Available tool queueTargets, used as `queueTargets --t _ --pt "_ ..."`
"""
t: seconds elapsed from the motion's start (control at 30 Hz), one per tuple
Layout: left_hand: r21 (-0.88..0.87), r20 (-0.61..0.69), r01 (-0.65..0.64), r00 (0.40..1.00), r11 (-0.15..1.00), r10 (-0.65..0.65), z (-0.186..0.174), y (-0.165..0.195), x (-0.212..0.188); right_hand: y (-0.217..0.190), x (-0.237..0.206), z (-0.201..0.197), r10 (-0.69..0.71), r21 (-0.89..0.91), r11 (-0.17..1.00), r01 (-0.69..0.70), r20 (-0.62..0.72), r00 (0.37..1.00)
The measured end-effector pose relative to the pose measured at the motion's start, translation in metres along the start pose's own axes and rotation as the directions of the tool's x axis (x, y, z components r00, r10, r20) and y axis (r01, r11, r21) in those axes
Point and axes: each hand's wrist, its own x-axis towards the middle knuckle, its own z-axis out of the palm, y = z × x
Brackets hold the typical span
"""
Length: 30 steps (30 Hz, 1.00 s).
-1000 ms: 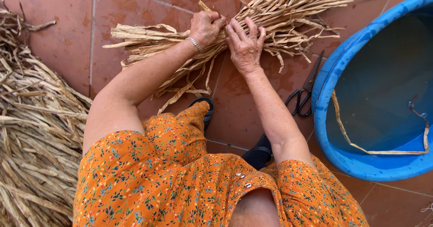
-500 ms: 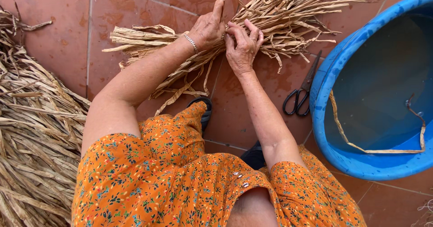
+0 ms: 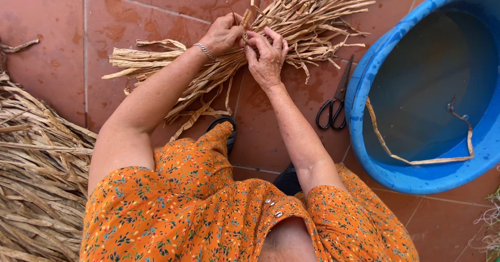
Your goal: The person sits on a tiled floor, soaking dried plant strips in a blue basin of water, then bundles and ties them. They use scissors to trim the ends of the bundles and place the finished units aside.
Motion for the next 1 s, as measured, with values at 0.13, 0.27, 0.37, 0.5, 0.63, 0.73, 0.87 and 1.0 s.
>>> queueTargets --t 0.13,0.27,0.37,0.5,0.63,0.73,0.87,1.0 --pt "-0.014 0.187 0.121 0.975 0.993 -0.117 -0.018 0.014 -0.021 0.007 -0.004 0.004 0.028 -0.015 0.999 -0.028 0.004 1.0" --pt "0.329 0.212 0.071 0.966 0.942 -0.147 -0.022 0.037 -0.044 0.011 -0.01 0.009 0.064 0.009 0.998 -0.064 -0.001 0.998" --pt "0.41 0.113 -0.065 0.993 0.91 0.02 -0.012 0.042 -0.061 0.009 -0.014 0.009 0.117 0.052 0.991 -0.12 0.05 0.992" --pt "0.619 0.077 -0.405 0.884 0.672 0.461 0.001 0.038 -0.072 0.002 -0.016 0.007 0.118 0.034 0.992 -0.121 0.079 0.99" --pt "0.693 -0.009 -0.428 0.8 0.58 0.6 0.01 0.029 -0.076 -0.002 -0.012 0.008 0.132 0.105 0.986 -0.133 0.019 0.991" --pt "0.59 -0.124 -0.34 0.858 0.732 0.498 0.012 0.023 -0.074 0.001 -0.005 0.01 0.13 0.082 0.988 -0.133 0.041 0.991" --pt "0.451 -0.176 -0.341 0.872 0.825 0.456 0.004 0.013 -0.062 0.01 0.006 0.003 -0.055 -0.008 0.998 0.056 0.021 0.998" --pt "0.359 -0.156 -0.37 0.881 0.857 0.446 -0.013 0.005 -0.04 0.01 0.018 -0.008 -0.159 -0.159 0.974 0.161 0.023 0.987"
